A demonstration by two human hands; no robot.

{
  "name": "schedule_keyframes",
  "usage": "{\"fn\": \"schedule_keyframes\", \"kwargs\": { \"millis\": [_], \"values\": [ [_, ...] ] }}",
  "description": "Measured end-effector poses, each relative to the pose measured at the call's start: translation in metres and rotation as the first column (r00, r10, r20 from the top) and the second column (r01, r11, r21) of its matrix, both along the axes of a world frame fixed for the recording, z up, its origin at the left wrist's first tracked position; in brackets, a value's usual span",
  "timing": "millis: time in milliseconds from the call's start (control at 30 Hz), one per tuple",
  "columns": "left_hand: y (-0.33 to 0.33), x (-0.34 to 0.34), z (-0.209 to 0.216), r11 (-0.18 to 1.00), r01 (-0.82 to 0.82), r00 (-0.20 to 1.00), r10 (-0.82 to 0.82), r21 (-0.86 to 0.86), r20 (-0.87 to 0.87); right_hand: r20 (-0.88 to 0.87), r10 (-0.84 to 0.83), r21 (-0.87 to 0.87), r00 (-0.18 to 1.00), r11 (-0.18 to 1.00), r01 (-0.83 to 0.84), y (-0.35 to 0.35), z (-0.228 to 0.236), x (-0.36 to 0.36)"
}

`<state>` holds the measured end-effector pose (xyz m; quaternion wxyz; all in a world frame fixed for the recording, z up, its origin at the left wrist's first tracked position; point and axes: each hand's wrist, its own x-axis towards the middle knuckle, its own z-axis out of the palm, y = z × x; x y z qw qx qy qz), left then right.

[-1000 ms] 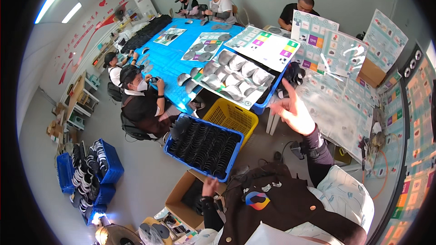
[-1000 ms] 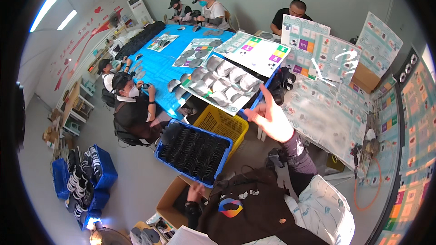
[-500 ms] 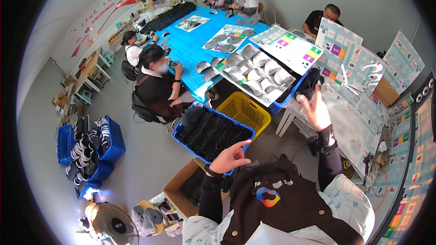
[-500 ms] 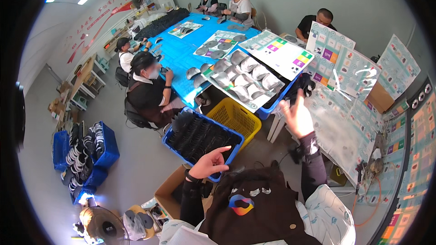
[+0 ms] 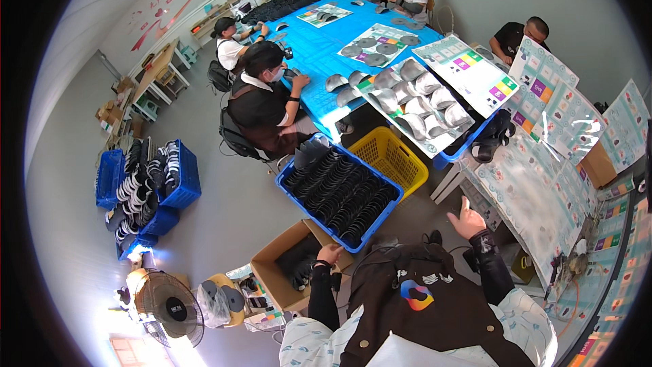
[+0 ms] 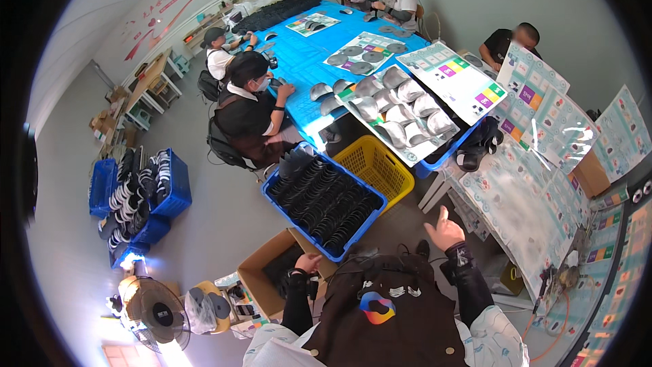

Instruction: The person is seen picking up shoe components and using a handheld glue applicator or heating tool to process the materials in a shoe manufacturing facility.

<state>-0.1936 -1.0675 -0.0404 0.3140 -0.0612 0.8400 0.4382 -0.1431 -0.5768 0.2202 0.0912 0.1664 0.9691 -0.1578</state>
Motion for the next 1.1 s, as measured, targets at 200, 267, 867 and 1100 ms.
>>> {"fn": "schedule_keyframes", "kwargs": {
  "millis": [200, 267, 867, 1100],
  "values": [
    [-0.059, 0.107, -0.114, 0.992, 0.098, 0.976, -0.08, -0.082, 0.202, 0.567, 0.197, -0.24, 0.8, 0.968, -0.068, 0.069, -0.24, 0.048],
    [-0.017, 0.12, -0.134, 0.863, -0.477, 0.815, 0.364, 0.166, 0.45, 0.611, 0.14, -0.287, 0.779, 0.956, 0.054, 0.097, -0.29, 0.115],
    [-0.025, 0.066, -0.124, 0.664, -0.691, 0.661, 0.419, 0.287, 0.622, 0.57, -0.147, -0.591, 0.808, 0.61, 0.528, 0.091, -0.316, 0.128],
    [-0.024, 0.071, -0.129, 0.742, -0.638, 0.714, 0.471, 0.204, 0.519, 0.604, -0.254, -0.57, 0.755, 0.525, 0.632, 0.062, -0.288, 0.135]
  ]
}}
